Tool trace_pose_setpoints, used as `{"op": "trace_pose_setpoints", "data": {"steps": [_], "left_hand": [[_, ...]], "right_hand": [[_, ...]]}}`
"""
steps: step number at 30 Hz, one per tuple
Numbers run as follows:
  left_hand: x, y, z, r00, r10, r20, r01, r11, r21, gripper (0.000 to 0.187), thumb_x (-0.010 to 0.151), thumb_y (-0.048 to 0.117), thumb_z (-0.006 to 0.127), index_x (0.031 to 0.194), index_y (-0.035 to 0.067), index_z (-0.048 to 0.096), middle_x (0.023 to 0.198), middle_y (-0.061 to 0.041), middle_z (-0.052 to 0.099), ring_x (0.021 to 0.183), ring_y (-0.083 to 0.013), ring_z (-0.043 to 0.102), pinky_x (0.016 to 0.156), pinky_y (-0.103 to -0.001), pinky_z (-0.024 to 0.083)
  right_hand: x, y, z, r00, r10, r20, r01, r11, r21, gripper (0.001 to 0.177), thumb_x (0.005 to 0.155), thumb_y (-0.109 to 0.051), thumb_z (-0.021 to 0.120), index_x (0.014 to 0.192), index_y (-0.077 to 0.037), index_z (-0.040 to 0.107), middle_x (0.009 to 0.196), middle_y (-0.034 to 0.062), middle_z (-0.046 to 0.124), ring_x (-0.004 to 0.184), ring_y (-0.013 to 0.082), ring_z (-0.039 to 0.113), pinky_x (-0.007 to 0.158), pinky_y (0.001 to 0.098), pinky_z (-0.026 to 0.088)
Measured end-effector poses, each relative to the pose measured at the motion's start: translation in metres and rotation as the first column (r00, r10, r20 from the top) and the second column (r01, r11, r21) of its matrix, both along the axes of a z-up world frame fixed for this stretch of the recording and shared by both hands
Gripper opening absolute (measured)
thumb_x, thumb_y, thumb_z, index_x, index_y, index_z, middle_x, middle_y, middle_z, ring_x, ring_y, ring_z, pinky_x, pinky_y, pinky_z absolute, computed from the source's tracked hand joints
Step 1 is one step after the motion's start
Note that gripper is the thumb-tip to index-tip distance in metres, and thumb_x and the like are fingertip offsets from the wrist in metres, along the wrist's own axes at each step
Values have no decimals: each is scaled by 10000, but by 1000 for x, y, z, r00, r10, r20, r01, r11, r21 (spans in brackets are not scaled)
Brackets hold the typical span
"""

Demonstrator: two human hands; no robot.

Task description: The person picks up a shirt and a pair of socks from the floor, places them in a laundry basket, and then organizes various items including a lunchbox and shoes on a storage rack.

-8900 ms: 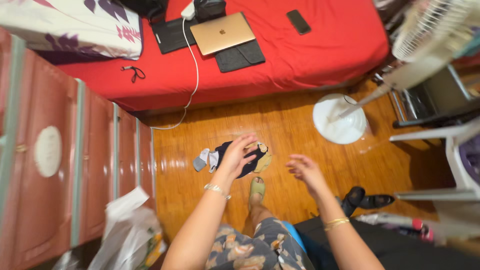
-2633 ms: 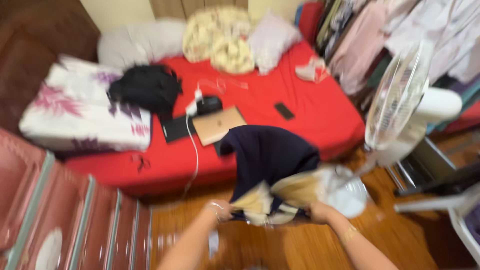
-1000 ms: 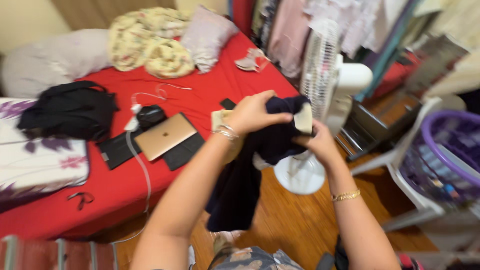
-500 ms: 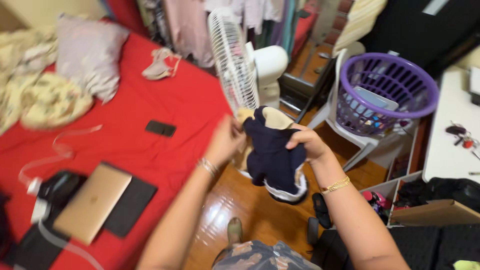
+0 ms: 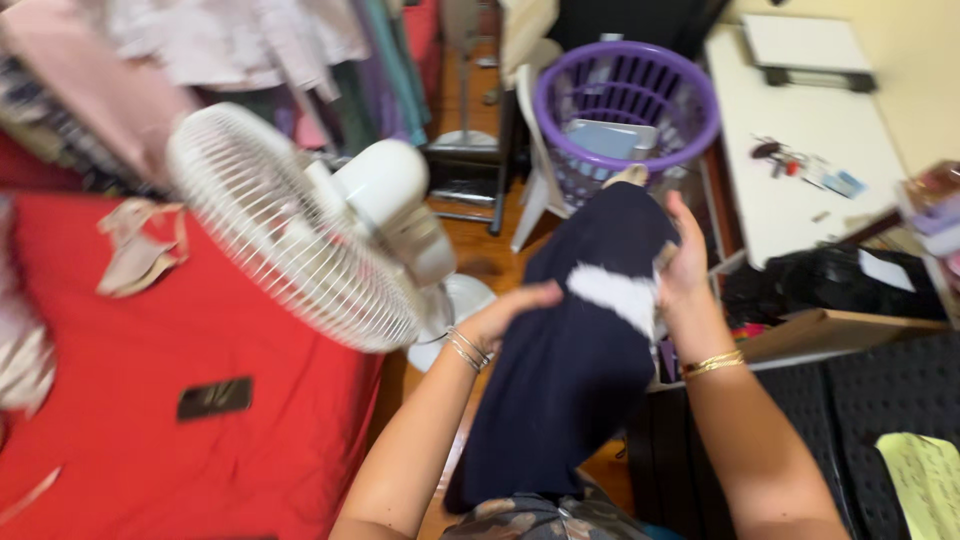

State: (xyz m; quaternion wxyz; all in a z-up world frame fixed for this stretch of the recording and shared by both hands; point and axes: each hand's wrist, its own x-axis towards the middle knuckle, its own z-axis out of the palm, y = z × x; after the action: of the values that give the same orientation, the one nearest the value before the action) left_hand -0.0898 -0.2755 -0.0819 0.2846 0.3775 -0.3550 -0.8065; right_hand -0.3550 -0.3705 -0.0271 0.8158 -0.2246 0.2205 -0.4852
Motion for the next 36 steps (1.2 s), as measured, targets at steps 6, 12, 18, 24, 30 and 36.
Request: {"op": "trace_pose_setpoints", "data": {"steps": [6,12,18,24,30,36], "left_hand": [[-15,-133,-33,760,-12,-649,132,982,137,467,1035,389,553,1181,-35,682,1120,-148,758,964,-254,746,877,-364,615],[-61,-233,-25,847,-32,-530,107,988,113,917,871,766,469,1401,21,531,1320,-171,652,1120,-283,711,893,-441,599],[-109,-304,-19,991,-109,-76,107,994,-22,826,878,605,635,1551,183,411,1512,-66,547,1295,-208,600,1014,-477,532],[-146,-412,0,974,-85,212,80,996,31,720,871,487,690,1467,130,502,1369,-95,635,1146,-212,681,915,-613,587],[-168,-534,31,975,49,215,-57,998,30,675,909,494,597,1470,176,397,1363,-54,583,1088,-274,680,896,-613,541],[-158,-655,60,975,222,-2,-214,940,-266,613,948,426,654,1403,26,559,1278,-91,695,1129,-175,673,996,-388,527]], "right_hand": [[-40,8,-75,955,253,-158,-256,967,-4,1104,723,-824,488,1547,-102,353,1549,133,473,1382,318,495,1072,507,459],[-96,-103,-73,819,57,-571,-171,974,-149,727,849,-225,796,1446,68,502,1385,155,603,1248,259,587,1057,414,471],[-130,-178,-49,744,-77,-664,46,997,-65,548,833,-228,769,1294,32,628,1224,108,705,1078,202,687,936,375,547],[-166,-265,-30,224,-13,-975,-94,995,-35,551,855,-394,762,1163,62,730,1001,122,773,947,238,715,806,351,557],[-166,-371,-9,196,-50,-979,-17,998,-54,524,902,-411,736,1148,52,723,897,155,749,836,253,711,721,350,539],[-151,-511,3,453,-197,-870,121,980,-159,424,901,-325,752,1148,18,721,980,85,744,853,148,681,743,293,555]]}}
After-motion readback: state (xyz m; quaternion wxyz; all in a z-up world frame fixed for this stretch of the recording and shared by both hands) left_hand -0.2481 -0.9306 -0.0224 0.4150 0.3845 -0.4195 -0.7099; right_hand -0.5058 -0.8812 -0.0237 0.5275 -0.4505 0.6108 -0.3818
